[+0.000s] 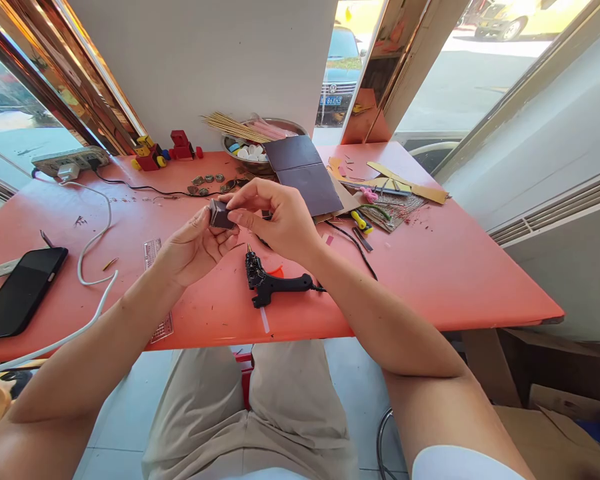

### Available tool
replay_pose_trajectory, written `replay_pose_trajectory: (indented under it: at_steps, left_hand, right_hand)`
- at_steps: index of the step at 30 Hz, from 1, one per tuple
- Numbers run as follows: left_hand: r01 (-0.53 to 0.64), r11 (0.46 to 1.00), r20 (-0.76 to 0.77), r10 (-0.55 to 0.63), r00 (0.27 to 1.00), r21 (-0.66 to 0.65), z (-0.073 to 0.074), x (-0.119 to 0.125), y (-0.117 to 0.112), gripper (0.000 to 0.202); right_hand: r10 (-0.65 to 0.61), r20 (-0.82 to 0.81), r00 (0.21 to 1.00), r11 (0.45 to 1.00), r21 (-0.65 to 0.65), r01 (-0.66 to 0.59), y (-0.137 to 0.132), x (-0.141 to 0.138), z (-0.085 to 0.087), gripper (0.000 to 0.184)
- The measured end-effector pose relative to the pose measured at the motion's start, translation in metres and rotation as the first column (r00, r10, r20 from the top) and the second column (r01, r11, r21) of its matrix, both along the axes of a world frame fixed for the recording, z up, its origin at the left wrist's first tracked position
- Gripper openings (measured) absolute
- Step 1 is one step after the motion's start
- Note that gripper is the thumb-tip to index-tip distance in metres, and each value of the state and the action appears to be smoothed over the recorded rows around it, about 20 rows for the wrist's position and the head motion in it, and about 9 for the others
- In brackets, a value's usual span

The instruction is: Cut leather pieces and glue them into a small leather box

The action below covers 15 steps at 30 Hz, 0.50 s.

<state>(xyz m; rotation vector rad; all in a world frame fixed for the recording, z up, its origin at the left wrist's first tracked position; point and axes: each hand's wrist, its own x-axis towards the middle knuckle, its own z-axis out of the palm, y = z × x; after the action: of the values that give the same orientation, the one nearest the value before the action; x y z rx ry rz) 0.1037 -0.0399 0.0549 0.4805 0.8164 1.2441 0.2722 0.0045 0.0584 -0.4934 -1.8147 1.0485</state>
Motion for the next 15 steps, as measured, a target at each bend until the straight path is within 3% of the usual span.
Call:
replay_pose_trajectory:
  at_steps: [3, 7, 9, 13, 15]
  left_hand:
    - [0.016, 1.000, 0.004, -0.016, 1.000, 0.020, -0.006, -0.003, 0.003, 0.030]
    - [0.078, 0.993, 0.016, -0.080, 0.997, 0.089, -0.018, -0.010, 0.007, 0.002]
    - [0.086, 0.992, 0.019, -0.088, 0.996, 0.091, -0.020, -0.011, 0.008, 0.005]
    - [0.052, 0.995, 0.019, -0.054, 0.998, 0.083, -0.021, -0.010, 0.008, 0.005]
    - [0.033, 0.995, 0.026, -0.036, 0.999, 0.092, -0.022, -0.010, 0.008, 0.006]
  right_hand:
    - [-0.006, 0.004, 1.000, 1.000, -0.025, 0.006, 0.000, 0.000, 0.000, 0.013]
    - [-0.035, 0.032, 0.999, 0.999, -0.034, 0.036, 0.000, 0.001, -0.001, 0.023]
    - [-0.051, 0.051, 0.997, 0.999, -0.018, 0.052, 0.000, 0.001, -0.003, 0.025]
    - [-0.151, 0.112, 0.982, 0.977, 0.168, 0.131, -0.003, 0.002, -0.008, 0.021]
    - [-0.248, 0.154, 0.956, 0.924, 0.333, 0.186, -0.004, 0.002, -0.011, 0.020]
